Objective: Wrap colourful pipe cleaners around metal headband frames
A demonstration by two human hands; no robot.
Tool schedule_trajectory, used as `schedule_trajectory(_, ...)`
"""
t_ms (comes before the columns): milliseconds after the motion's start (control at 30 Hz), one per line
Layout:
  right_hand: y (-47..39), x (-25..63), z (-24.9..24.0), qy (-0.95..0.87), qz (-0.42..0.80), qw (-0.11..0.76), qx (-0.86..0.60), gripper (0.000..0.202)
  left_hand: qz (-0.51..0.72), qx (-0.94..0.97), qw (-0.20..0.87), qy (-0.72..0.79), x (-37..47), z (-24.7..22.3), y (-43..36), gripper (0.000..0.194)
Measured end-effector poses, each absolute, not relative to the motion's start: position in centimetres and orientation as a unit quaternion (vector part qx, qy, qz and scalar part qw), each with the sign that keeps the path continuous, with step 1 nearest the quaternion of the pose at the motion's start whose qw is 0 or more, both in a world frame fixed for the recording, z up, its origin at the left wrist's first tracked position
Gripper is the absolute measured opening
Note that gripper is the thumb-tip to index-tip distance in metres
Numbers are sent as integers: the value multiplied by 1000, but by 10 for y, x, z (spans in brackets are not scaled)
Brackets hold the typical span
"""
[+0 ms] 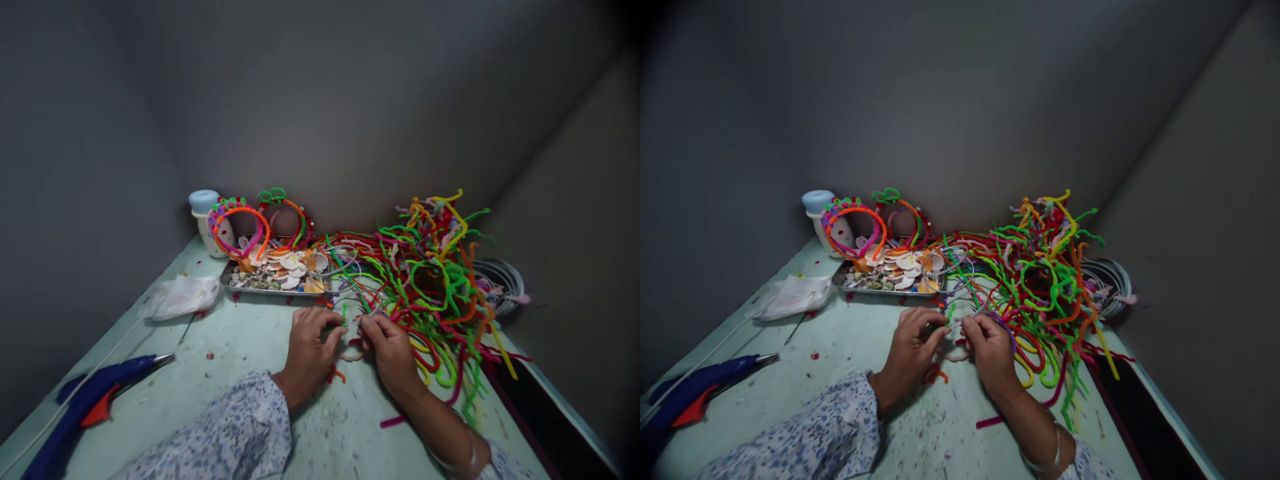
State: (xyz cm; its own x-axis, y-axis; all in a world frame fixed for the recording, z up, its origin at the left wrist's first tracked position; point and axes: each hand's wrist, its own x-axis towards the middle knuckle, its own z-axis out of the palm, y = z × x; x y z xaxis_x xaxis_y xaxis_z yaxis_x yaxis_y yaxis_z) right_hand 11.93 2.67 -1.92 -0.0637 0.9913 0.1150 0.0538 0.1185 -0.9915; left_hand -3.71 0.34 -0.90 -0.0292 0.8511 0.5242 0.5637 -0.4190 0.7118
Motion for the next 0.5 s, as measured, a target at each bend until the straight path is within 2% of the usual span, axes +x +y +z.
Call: schedule_trajectory(500, 26, 120, -19, -558, 469, 494, -474, 42, 476, 690, 150, 524, -37, -8, 3, 6)
